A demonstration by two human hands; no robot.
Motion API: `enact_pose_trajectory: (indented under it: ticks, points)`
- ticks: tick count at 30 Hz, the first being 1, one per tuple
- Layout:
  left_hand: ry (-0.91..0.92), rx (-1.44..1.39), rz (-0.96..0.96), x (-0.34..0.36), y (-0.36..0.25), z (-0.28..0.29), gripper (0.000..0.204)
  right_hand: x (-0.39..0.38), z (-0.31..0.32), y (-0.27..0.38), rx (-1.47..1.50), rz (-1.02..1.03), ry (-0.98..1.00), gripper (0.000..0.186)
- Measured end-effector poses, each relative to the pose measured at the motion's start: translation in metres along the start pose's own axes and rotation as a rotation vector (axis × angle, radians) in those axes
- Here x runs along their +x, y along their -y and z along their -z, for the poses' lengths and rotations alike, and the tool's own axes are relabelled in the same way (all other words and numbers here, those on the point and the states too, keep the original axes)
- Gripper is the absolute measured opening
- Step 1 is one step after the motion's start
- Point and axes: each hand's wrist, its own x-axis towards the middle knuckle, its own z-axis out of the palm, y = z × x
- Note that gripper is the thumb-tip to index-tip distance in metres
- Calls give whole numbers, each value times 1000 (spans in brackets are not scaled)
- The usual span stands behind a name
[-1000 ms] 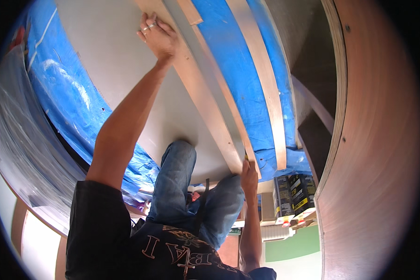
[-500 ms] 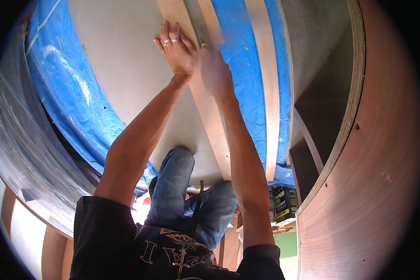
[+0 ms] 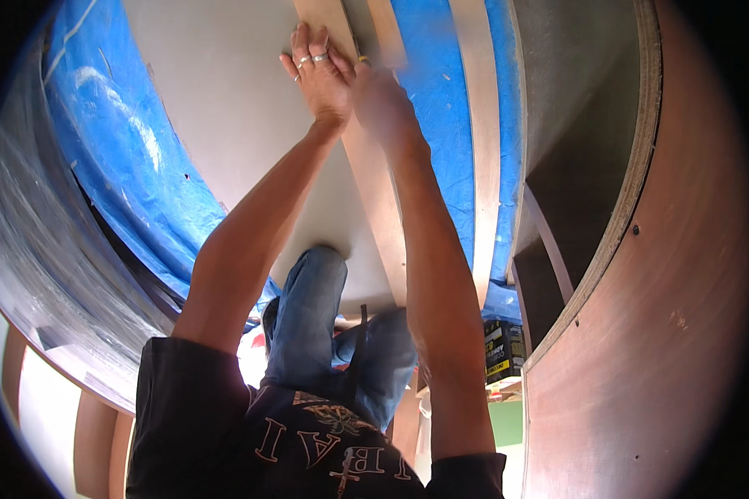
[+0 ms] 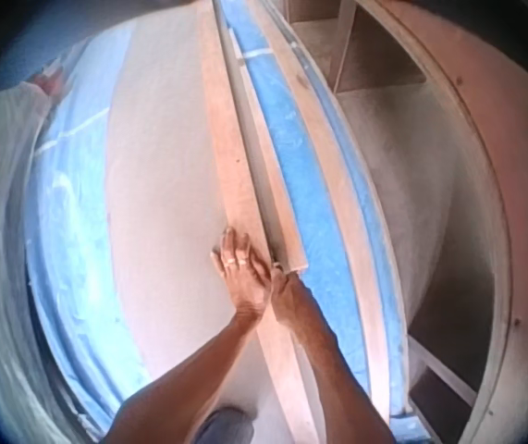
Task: The person measures and marks a large sheet of material on the floor, then uses a utility knife to cut along a wooden template. The person removes the cut strip and continues cutting along the template.
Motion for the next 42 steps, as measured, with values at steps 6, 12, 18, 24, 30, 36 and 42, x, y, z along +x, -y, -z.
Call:
enact_pose_trajectory:
  ticks: [6,12,18,24,30,36,42]
  points:
    - [-111,-59,-52,-1,1,-4,50,-1,-5,-2,32,-189,-16,65]
    - [-190,-6,-126,1,-1,-2,40,-17,-10,-11,-3,-223,-34,62]
    - [-171,-8,-133,0,3,-7,47,-50,-16,-28,-134,-205,-96,52]
    - [-251,21,-176,1,8,-14,44,-89,-32,-64,-155,-204,-125,49]
    - [-265,45,-197,-1,10,-17,38,-128,-57,-121,-262,-100,-114,45]
    - [-280,57,-234,1,11,-18,35,-188,-62,-151,-166,-236,-104,40]
    - [-343,80,-305,2,16,-23,35,-244,-60,-170,-78,-352,-57,39]
